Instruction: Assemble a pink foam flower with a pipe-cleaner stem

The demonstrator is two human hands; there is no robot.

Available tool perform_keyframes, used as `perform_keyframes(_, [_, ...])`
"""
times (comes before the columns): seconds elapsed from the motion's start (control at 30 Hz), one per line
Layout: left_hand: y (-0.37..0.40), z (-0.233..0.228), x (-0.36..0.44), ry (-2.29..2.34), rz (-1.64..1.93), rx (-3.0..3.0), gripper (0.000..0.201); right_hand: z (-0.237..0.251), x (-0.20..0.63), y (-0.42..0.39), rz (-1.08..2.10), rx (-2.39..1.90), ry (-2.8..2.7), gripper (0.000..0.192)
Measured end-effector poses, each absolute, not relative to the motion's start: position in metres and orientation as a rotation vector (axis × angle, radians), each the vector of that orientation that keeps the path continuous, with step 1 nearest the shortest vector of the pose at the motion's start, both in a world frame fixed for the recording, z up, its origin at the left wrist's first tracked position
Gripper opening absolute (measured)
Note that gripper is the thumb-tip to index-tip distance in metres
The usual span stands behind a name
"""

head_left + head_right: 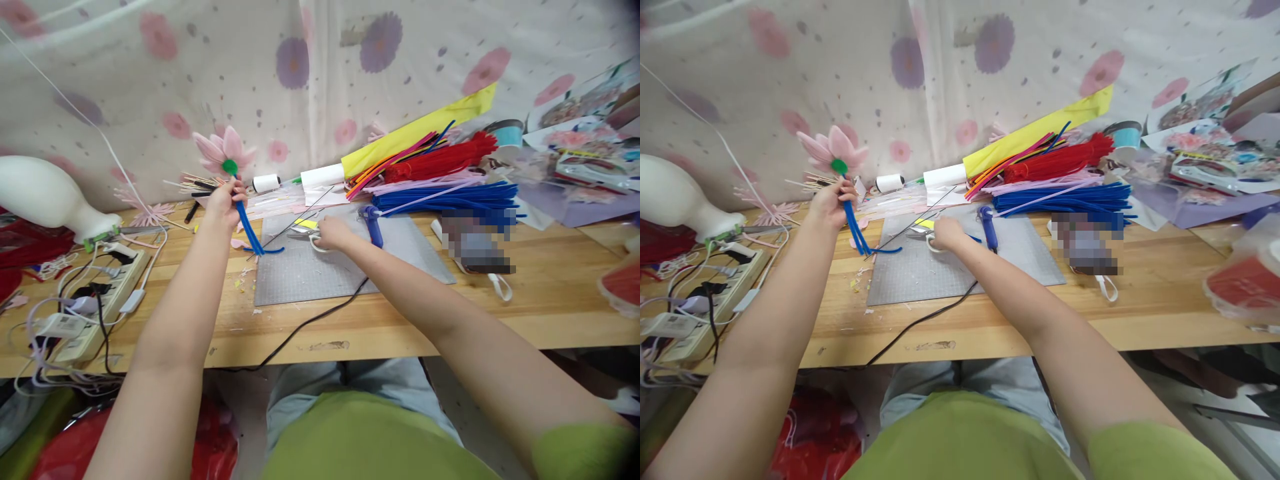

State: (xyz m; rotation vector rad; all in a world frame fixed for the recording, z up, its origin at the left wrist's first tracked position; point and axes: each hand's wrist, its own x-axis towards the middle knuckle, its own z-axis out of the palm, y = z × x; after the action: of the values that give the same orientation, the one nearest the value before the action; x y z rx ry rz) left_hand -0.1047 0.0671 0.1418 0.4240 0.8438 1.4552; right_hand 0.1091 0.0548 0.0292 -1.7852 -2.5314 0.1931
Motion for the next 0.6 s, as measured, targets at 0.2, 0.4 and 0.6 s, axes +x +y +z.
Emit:
perform_keyframes(0.2, [0.046,0.104,-0.081,0.974,1.182,0.482,0.018,0.013,0.122,0.055,0.328,-1.693,-2.28,0.046])
perform_keyframes(0.4, [0.022,0.073,-0.05,1.086,0.862,0.611,0.016,0.007,0.114,0.037,1.109,-1.375,-1.591,0.015])
perform_keyframes(0.6, [0.005,0.037,-0.027,1.111,0.892,0.75,0.016,-0.007,0.108,0.018,1.896,-0.84,-0.894,0.011])
